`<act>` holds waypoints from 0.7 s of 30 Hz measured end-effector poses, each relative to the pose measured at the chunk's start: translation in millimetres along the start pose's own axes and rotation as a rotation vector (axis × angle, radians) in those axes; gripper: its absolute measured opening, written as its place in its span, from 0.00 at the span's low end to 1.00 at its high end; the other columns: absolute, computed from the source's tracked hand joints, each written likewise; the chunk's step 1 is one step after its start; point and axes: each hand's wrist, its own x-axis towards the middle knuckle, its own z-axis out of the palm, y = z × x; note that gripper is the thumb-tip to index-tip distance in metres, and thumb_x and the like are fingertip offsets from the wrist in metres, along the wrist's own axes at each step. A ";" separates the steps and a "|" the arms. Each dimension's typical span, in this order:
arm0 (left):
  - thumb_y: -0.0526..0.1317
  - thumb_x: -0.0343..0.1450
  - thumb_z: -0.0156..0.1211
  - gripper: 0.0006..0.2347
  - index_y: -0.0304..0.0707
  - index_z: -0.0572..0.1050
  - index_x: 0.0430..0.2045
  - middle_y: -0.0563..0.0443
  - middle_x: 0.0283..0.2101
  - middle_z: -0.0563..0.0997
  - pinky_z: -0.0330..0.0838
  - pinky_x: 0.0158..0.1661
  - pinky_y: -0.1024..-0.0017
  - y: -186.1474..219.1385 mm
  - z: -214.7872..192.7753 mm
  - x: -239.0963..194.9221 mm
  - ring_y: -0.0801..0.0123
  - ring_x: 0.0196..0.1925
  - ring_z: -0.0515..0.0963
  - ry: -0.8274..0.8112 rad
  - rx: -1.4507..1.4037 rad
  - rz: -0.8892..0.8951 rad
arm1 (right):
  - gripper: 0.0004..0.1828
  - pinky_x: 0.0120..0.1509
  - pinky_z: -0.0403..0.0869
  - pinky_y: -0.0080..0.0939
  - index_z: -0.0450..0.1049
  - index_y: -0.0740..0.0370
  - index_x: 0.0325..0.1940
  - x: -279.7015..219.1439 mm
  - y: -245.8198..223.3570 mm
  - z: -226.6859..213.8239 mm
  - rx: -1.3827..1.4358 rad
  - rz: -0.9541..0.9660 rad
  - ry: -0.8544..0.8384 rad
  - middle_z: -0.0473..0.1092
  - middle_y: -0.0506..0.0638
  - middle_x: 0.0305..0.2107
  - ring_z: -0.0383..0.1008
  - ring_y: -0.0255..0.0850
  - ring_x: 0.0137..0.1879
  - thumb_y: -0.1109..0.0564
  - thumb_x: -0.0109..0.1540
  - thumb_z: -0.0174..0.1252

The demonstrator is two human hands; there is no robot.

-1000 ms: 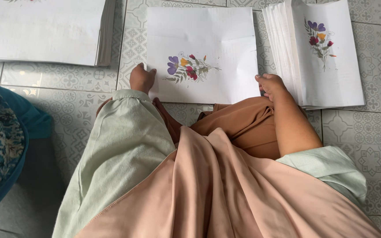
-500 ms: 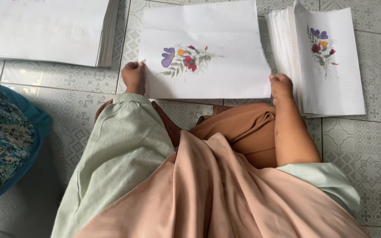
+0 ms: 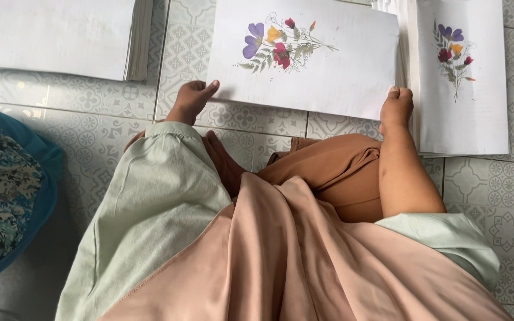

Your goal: The person sits on a tiled floor and repeatedly folds a sheet of paper with a floral print in half, then unfolds it. This folding and unfolding action is repeated multiple times on the same sheet.

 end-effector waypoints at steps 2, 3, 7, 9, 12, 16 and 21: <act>0.48 0.66 0.77 0.17 0.33 0.78 0.28 0.48 0.23 0.73 0.68 0.29 0.72 -14.7 2.7 15.2 0.65 0.26 0.74 0.046 0.120 0.105 | 0.14 0.42 0.78 0.43 0.75 0.51 0.48 4.7 5.5 1.1 0.035 0.038 -0.013 0.74 0.48 0.33 0.79 0.43 0.41 0.43 0.70 0.51; 0.48 0.66 0.77 0.17 0.33 0.78 0.28 0.48 0.23 0.73 0.68 0.29 0.72 -21.5 4.5 25.7 0.65 0.26 0.74 0.046 0.119 0.094 | 0.14 0.42 0.78 0.43 0.75 0.51 0.48 7.4 9.5 3.0 0.027 0.042 -0.020 0.74 0.48 0.33 0.79 0.43 0.41 0.43 0.70 0.51; 0.46 0.70 0.70 0.13 0.44 0.69 0.25 0.57 0.24 0.70 0.65 0.32 0.72 16.1 3.4 8.7 0.72 0.28 0.69 0.227 0.071 0.223 | 0.13 0.50 0.81 0.41 0.76 0.54 0.44 29.2 14.3 9.9 0.549 0.053 -0.185 0.77 0.48 0.36 0.79 0.37 0.44 0.45 0.66 0.58; 0.43 0.72 0.65 0.18 0.48 0.58 0.17 0.64 0.22 0.60 0.56 0.29 0.73 38.4 3.8 -10.0 0.78 0.27 0.57 0.269 0.034 0.242 | 0.13 0.56 0.84 0.42 0.76 0.54 0.39 34.1 14.6 4.1 0.850 0.077 -0.319 0.80 0.47 0.39 0.81 0.38 0.49 0.44 0.64 0.62; 0.42 0.74 0.64 0.15 0.47 0.63 0.21 0.64 0.24 0.62 0.57 0.30 0.75 36.7 8.2 -1.3 0.79 0.29 0.58 0.351 -0.081 0.345 | 0.17 0.52 0.65 0.39 0.69 0.37 0.35 26.9 8.1 -9.4 0.655 0.073 -0.509 0.62 0.32 0.39 0.63 0.34 0.54 0.33 0.60 0.69; 0.42 0.74 0.63 0.14 0.46 0.64 0.21 0.64 0.25 0.66 0.62 0.34 0.75 39.3 8.2 0.1 0.78 0.30 0.62 0.455 -0.122 0.367 | 0.26 0.62 0.70 0.35 0.72 0.49 0.61 12.1 -11.6 -13.1 0.506 -0.055 -0.706 0.74 0.39 0.52 0.71 0.31 0.58 0.47 0.60 0.68; 0.43 0.73 0.62 0.09 0.44 0.73 0.23 0.62 0.27 0.77 0.68 0.37 0.77 53.1 6.5 -5.6 0.79 0.32 0.71 0.443 -0.224 0.349 | 0.17 0.40 0.69 0.29 0.75 0.48 0.44 24.5 1.7 1.6 0.382 -0.003 -0.572 0.74 0.38 0.35 0.71 0.27 0.40 0.48 0.58 0.75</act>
